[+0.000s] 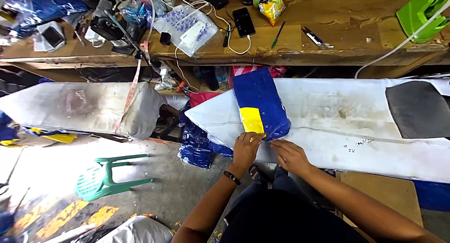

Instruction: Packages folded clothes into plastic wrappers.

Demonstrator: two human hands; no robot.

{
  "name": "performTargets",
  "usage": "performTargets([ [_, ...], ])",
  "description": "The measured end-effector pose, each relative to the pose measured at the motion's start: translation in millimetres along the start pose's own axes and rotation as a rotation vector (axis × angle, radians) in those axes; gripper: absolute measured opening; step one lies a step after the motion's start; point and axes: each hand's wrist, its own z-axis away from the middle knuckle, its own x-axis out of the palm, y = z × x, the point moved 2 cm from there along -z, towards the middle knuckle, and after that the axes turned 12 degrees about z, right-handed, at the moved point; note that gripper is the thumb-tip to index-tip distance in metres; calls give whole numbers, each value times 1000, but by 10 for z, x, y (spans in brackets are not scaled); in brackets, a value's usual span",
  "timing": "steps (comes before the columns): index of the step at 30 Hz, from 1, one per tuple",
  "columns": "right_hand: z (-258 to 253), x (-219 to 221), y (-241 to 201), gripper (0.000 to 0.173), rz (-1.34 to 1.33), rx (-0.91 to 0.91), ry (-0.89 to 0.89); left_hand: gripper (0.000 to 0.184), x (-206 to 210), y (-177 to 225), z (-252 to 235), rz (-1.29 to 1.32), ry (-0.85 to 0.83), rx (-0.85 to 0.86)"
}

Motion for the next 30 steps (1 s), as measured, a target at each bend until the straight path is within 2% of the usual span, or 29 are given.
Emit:
performTargets([
  [2,113,-99,83,29,64,145,79,26,35,-5,18,-2,16,3],
  [5,-64,-13,380,51,150,388,24,21,44,44,-79,-54,24,6],
  [6,-131,12,476,48,158,427,4,22,47,66,-121,-77,22,-13],
  [8,-212,20,648,21,159,457,12,28,38,42,-194,-104,-9,-104],
  [9,-203,2,708,16,150,470,5,27,31,-6,-199,-97,-28,-169],
  [12,-7,6,815,19,131,533,-78,22,-9,-183,-66,-40,-123,-385],
  [14,148,39,755,20,113,590,-146,23,-13,-222,114,-12,-170,-452],
  [15,200,46,701,19,111,599,-156,21,-8,-208,207,-21,-151,-440],
  [18,257,39,561,20,171,544,-87,19,24,-143,357,-125,26,-241],
  [22,66,66,447,34,243,321,22,33,158,-41,120,-177,99,43],
  [26,-181,105,437,16,241,90,56,34,251,5,-202,-254,28,257],
  [30,-96,69,510,21,208,91,99,19,268,-7,-297,-86,-84,338],
])
